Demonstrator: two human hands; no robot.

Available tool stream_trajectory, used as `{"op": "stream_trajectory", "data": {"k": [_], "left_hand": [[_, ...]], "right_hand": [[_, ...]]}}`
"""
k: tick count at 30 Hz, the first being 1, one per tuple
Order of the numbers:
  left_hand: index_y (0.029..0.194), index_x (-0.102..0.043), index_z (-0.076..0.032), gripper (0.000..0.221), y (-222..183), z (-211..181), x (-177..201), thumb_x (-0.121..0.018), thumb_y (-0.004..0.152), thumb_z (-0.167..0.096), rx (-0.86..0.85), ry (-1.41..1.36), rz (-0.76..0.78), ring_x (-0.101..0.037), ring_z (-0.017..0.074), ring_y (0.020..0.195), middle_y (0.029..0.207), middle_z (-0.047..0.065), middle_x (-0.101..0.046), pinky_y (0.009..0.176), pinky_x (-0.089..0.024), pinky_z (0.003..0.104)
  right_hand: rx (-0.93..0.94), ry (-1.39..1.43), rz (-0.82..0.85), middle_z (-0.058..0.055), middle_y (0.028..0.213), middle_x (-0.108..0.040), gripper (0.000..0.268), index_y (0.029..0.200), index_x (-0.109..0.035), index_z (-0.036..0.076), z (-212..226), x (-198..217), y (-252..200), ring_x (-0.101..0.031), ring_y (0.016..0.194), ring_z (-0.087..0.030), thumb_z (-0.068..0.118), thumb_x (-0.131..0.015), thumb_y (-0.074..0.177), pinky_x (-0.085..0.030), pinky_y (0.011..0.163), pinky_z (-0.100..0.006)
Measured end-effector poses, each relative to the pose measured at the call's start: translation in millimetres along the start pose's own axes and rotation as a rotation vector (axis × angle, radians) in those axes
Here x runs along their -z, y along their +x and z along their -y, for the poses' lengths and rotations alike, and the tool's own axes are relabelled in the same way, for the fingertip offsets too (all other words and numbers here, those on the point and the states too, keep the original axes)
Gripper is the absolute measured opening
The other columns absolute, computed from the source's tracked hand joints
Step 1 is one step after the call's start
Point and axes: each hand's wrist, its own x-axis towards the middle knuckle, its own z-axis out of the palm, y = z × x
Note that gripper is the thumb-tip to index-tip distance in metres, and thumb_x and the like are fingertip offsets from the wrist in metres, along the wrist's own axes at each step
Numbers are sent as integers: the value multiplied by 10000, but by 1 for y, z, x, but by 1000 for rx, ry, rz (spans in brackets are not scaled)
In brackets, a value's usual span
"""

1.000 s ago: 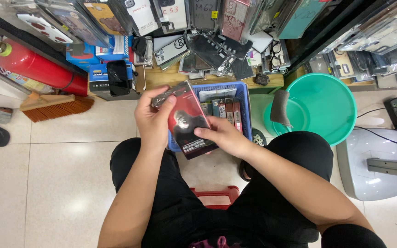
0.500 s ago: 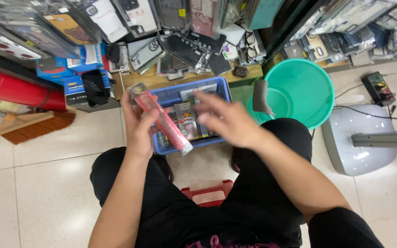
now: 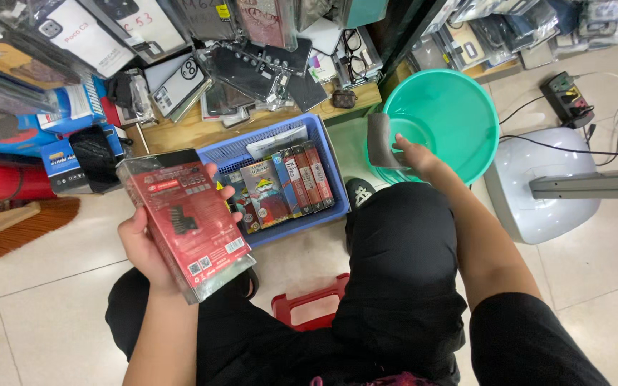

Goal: The person sits on a low stool and cleans several small product boxes using a grey cloth. They pick up each box from a blue basket, wipe all sides, and place them into a cardboard box on the floor. The person also handles a white plastic bag and a grey cloth during the process.

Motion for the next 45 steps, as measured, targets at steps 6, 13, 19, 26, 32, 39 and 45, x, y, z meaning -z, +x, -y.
{"op": "stream_trajectory", "data": {"k": [6, 13, 19, 26, 32, 39, 45], "left_hand": [[1349, -518, 31, 660, 8, 1, -5, -644, 834, -363, -4, -28, 19, -595, 410, 1069, 1346, 244, -549, 846, -512, 517], [1419, -437, 49, 756, 14, 17, 0, -675, 813, -334, -5, -37, -7, -570, 419, 1150, 1393, 251, -511, 875, -508, 552], [1362, -474, 35, 653, 14, 31, -3, -582, 834, -334, 37, -111, 74, -532, 353, 1196, 1347, 186, -525, 911, -475, 566], [1400, -481, -128, 650, 12, 22, -5, -509, 874, -508, 38, -48, -168, -501, 455, 1271, 1433, 216, -493, 993, -401, 696], [1490, -388, -130, 752, 2, 25, 44, -489, 905, -591, 94, -229, 212, -473, 450, 1292, 1456, 262, -437, 1065, -335, 687], [1535, -282, -192, 751, 1, -12, 68, -374, 933, -630, -42, -204, 262, -365, 473, 1384, 1545, 280, -294, 1106, -311, 631], [1159, -661, -244, 364, -30, -4, -9, -445, 991, -485, -23, -26, -129, -657, 151, 905, 1095, 47, -729, 893, -471, 329]], "right_hand": [[134, 692, 4, -68, 977, -707, 331, 1081, -658, 78, -32, 9, 64, -673, 861, -226, 206, -775, 799, -554, 784, -433], [97, 827, 202, -70, 1094, -676, 465, 1233, -560, 122, -7, 15, 19, -650, 981, -255, 210, -680, 793, -487, 946, -524], [687, 626, -87, -31, 870, -693, 250, 951, -642, 116, 83, -19, -120, -667, 762, -173, 53, -774, 747, -541, 648, -317], [1553, -492, -200, -81, 905, -667, 614, 1270, -606, 86, 98, -157, -290, -661, 834, -283, 181, -799, 695, -545, 717, -398], [1917, -821, -73, -211, 1516, -384, 568, 1452, -466, 109, 94, -238, -321, -317, 1441, -401, 424, -358, 992, -178, 1149, -590], [2003, -720, 20, -193, 1542, -382, 558, 1447, -482, 130, 62, -270, -323, -324, 1445, -391, 421, -290, 1011, -141, 1156, -601], [1900, -674, 45, -182, 1608, -236, 668, 1498, -396, 130, 67, -273, -298, -134, 1499, -361, 516, -153, 1009, -28, 1182, -572]]}}
